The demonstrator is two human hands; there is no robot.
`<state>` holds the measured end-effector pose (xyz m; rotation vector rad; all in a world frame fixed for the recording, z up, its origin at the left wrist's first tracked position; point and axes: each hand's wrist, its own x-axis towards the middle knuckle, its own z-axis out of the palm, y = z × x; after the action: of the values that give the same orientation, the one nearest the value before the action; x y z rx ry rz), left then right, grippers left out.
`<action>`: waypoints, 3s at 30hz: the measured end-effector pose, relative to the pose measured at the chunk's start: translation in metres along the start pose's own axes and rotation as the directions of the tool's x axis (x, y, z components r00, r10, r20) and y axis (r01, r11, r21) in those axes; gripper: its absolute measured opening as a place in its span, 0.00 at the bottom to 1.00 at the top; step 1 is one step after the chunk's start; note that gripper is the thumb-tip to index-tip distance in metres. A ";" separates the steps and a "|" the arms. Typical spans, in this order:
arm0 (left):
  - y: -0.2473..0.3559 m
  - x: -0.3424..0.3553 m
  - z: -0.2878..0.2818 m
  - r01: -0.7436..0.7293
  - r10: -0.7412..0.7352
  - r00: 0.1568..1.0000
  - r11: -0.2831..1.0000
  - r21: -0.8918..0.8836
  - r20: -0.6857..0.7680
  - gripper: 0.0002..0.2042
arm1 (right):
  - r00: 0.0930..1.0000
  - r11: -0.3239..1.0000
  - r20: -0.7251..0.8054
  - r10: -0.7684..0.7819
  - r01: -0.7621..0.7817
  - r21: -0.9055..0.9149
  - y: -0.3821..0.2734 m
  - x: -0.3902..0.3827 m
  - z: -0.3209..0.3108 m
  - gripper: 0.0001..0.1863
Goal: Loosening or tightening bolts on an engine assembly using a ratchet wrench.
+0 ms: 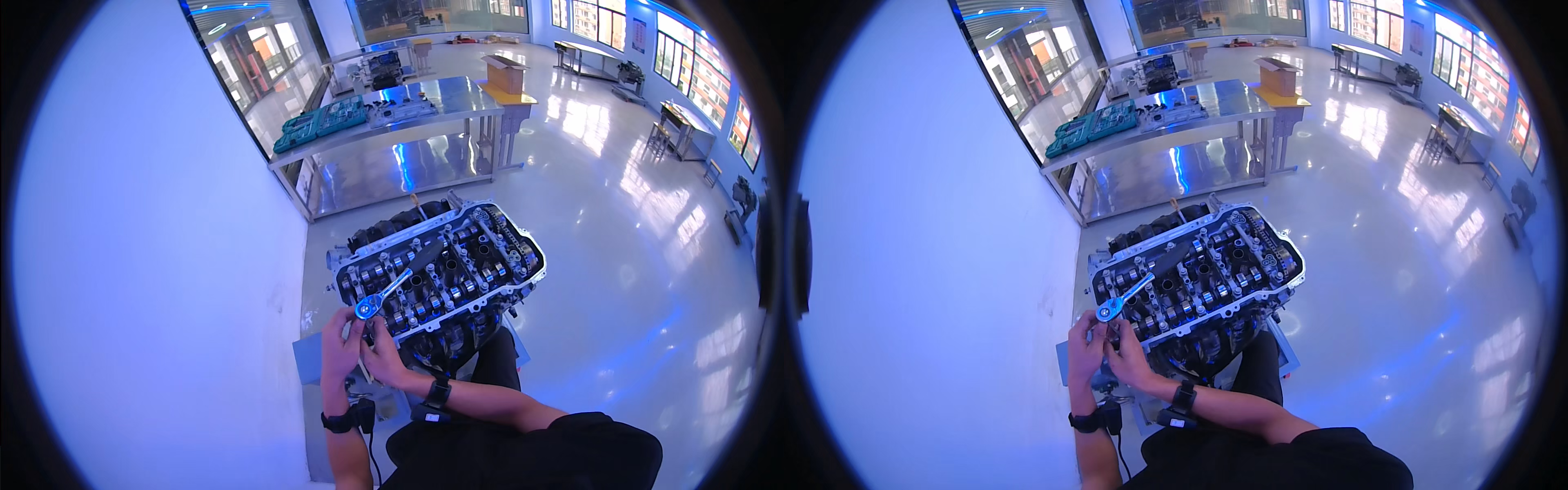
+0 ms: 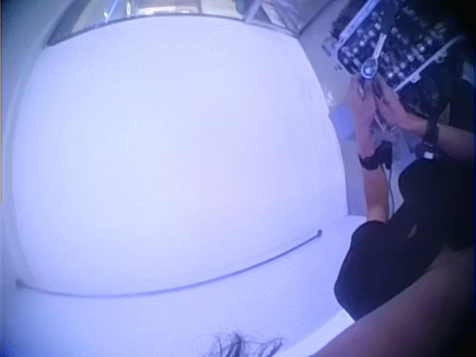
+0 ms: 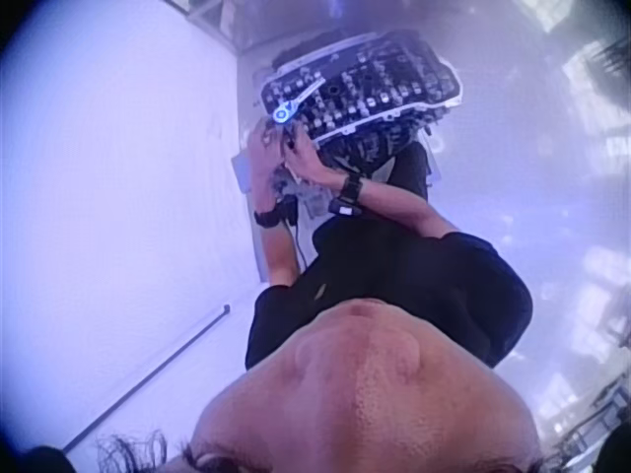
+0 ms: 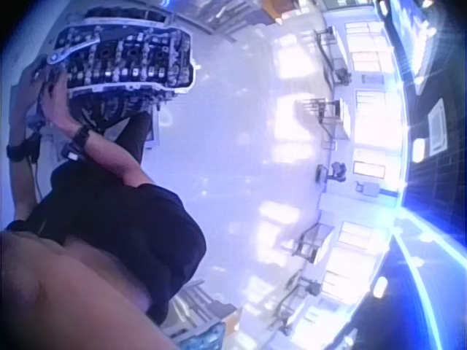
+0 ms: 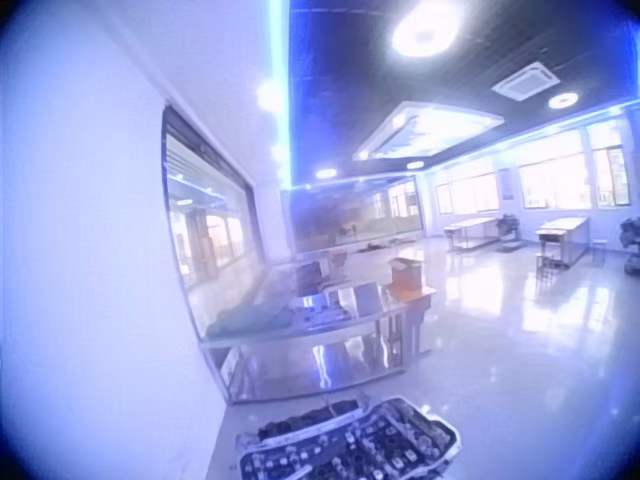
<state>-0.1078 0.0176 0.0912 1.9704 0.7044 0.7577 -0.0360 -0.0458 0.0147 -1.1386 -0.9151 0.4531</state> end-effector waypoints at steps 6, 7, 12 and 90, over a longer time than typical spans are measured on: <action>-0.002 0.006 0.009 -0.147 0.155 0.985 0.984 -0.099 0.078 0.07 | 0.990 0.988 -0.020 0.137 -0.135 0.081 0.022 0.021 -0.001 0.10; -0.006 0.006 0.006 -0.141 0.145 0.988 0.988 -0.067 0.058 0.07 | 0.992 0.991 -0.013 0.129 -0.129 0.028 0.019 0.026 -0.001 0.08; -0.010 0.007 0.001 -0.041 0.035 0.998 0.994 -0.098 -0.060 0.07 | 0.936 0.974 0.282 0.210 -0.224 0.018 0.004 0.049 -0.016 0.09; -0.019 0.007 0.030 -0.183 0.161 0.981 0.949 -0.257 -0.105 0.10 | 0.948 0.982 0.316 0.046 0.015 -0.188 -0.017 0.045 -0.064 0.21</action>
<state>-0.0844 0.0156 0.0640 1.7771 0.4544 0.9910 0.0390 -0.0564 0.0400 -1.2664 -1.2530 0.5844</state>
